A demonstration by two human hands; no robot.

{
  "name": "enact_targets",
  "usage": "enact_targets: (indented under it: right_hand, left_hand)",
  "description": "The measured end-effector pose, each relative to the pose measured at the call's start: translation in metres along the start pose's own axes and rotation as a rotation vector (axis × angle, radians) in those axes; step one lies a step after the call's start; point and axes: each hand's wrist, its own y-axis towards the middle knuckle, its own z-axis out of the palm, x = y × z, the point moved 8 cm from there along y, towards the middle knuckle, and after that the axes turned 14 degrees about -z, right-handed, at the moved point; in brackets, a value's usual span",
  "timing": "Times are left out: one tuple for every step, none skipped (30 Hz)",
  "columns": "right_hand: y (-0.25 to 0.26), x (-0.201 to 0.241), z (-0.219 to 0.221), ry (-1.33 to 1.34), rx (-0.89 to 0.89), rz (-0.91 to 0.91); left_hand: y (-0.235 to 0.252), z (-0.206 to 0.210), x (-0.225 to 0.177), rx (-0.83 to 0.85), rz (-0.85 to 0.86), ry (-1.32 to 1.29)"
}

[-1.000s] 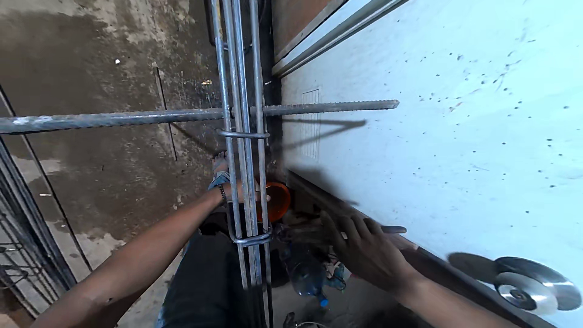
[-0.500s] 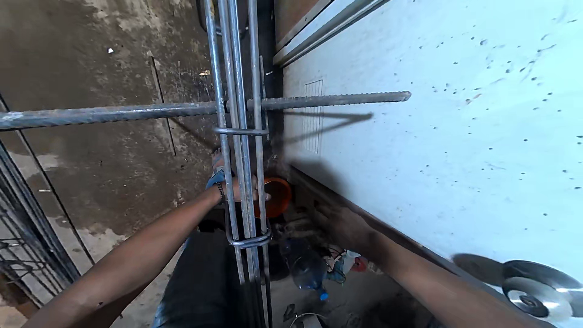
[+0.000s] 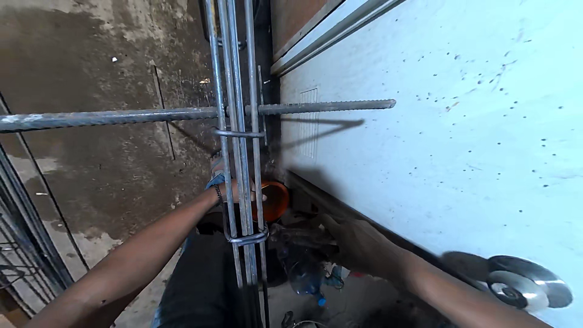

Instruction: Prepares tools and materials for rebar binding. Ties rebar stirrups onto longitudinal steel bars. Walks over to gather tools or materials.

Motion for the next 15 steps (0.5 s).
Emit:
enact_targets:
  right_hand:
    - [-0.008,0.008,-0.005,-0.222,-0.133,-0.061]
    - [-0.016,0.016,-0.006,-0.444,-0.252,-0.113]
    - [-0.023,0.022,-0.003,-0.628,-0.323,-0.129]
    - [-0.028,0.025,-0.001,-0.765,-0.352,-0.118]
    - [-0.03,0.026,0.001,-0.851,-0.349,-0.1]
    - [-0.029,0.027,0.002,-0.881,-0.322,-0.085]
    - [-0.026,0.027,0.0,-0.836,-0.284,-0.07]
    - [-0.022,0.025,-0.001,-0.712,-0.221,-0.046]
    - [-0.019,0.021,0.0,-0.521,-0.135,-0.006]
    - [-0.017,0.016,0.004,-0.27,-0.006,0.059]
    - [-0.016,0.013,0.008,0.005,0.128,0.122]
    - [-0.016,0.012,0.012,0.266,0.215,0.162]
    - [-0.019,0.013,0.016,0.525,0.294,0.205]
    - [-0.024,0.013,0.024,0.772,0.381,0.274]
    - [-0.029,0.015,0.033,1.0,0.445,0.343]
  left_hand:
    - [0.001,0.0,0.001,-0.009,0.01,0.014]
    - [0.002,0.0,0.003,-0.012,0.005,0.027]
    - [0.002,0.0,0.004,-0.009,-0.004,0.028]
    - [0.002,0.001,0.003,-0.009,-0.003,0.023]
    - [0.001,0.001,0.0,-0.003,-0.002,0.019]
    - [-0.001,0.001,-0.004,0.003,-0.005,0.019]
    - [-0.003,0.0,-0.007,0.008,-0.015,0.024]
    - [-0.003,-0.001,-0.006,0.01,-0.03,0.031]
    - [-0.001,0.0,-0.002,0.01,-0.038,0.04]
    - [0.0,0.001,0.001,0.008,-0.036,0.045]
    - [0.002,0.002,0.003,0.001,-0.028,0.045]
    - [0.001,0.002,0.003,-0.005,-0.02,0.04]
    - [-0.001,0.001,-0.001,-0.013,-0.014,0.034]
    - [-0.004,0.0,-0.005,-0.02,-0.016,0.033]
    - [-0.009,0.0,-0.01,-0.019,-0.031,0.037]
